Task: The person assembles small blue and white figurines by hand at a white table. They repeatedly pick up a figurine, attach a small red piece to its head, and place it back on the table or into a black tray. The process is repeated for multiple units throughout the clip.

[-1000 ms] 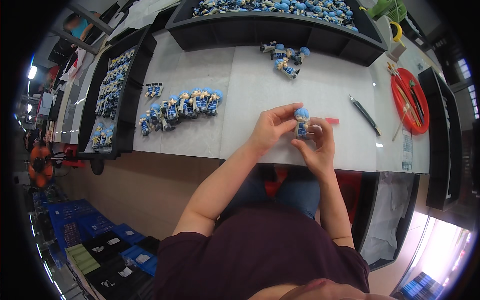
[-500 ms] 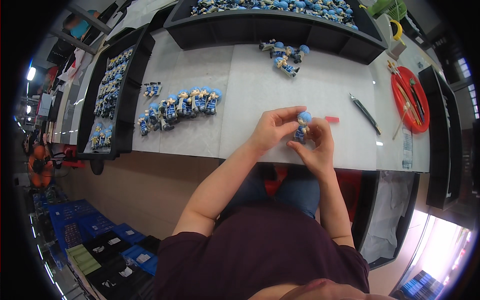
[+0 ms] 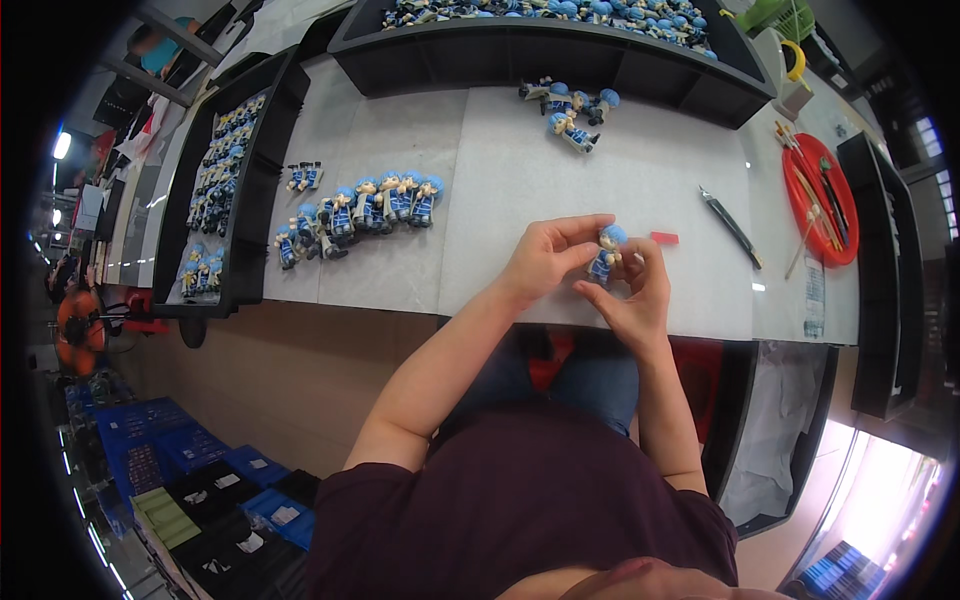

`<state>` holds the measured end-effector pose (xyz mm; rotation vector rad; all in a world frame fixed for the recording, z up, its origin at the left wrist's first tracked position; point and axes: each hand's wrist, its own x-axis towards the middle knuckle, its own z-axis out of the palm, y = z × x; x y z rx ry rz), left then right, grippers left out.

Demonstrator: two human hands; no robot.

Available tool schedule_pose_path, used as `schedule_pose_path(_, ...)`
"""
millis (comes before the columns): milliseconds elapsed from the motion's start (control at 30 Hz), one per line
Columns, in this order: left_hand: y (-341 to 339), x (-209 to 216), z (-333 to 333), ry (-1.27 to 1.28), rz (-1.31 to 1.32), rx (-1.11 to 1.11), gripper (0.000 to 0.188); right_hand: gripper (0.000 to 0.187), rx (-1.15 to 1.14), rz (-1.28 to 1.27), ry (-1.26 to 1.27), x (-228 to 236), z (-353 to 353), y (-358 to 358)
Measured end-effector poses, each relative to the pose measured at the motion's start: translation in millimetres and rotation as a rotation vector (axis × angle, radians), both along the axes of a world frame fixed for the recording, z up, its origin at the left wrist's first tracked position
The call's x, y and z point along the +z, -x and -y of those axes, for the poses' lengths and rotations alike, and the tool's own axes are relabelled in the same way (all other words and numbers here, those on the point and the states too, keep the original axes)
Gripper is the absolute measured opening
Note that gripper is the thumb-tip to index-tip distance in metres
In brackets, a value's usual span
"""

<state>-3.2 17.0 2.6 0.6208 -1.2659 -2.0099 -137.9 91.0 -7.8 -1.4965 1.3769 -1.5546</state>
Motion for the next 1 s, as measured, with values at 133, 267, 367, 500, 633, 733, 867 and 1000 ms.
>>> schedule_pose_path(133,0.2,0.7,0.3,-0.001,0.003,0.009,0.037,0.053,-0.011,0.029,-0.006,3.3,-1.2,-1.9)
schedule_pose_path(267,0.7,0.8,0.2,0.009,0.009,0.023,0.038,0.050,-0.034,-0.019,0.014,4.7,-2.1,-1.6)
schedule_pose_path(367,0.7,5.9,0.0,-0.001,-0.009,0.047,0.038,0.047,-0.032,-0.023,0.037,3.2,-1.9,-0.5)
schedule_pose_path(500,1.9,-3.2,0.3,-0.008,-0.118,0.093,0.037,0.045,-0.047,0.000,0.052,2.6,-1.8,-1.3)
schedule_pose_path(633,2.6,-2.7,1.2,-0.002,-0.115,0.075,0.038,0.045,-0.046,0.004,0.048,4.5,-1.6,-1.0)
schedule_pose_path(733,3.3,-2.7,1.4,0.008,-0.115,0.064,0.040,0.045,-0.052,0.000,0.042,3.5,-1.5,-0.3)
schedule_pose_path(867,4.1,0.4,-1.6,0.047,-0.116,0.078,0.044,0.043,-0.040,0.020,0.030,1.0,0.2,-1.3)
schedule_pose_path(1000,7.1,-3.4,-3.4,0.203,0.079,0.097,0.048,0.045,-0.016,-0.036,0.024,3.6,-0.5,-1.8)
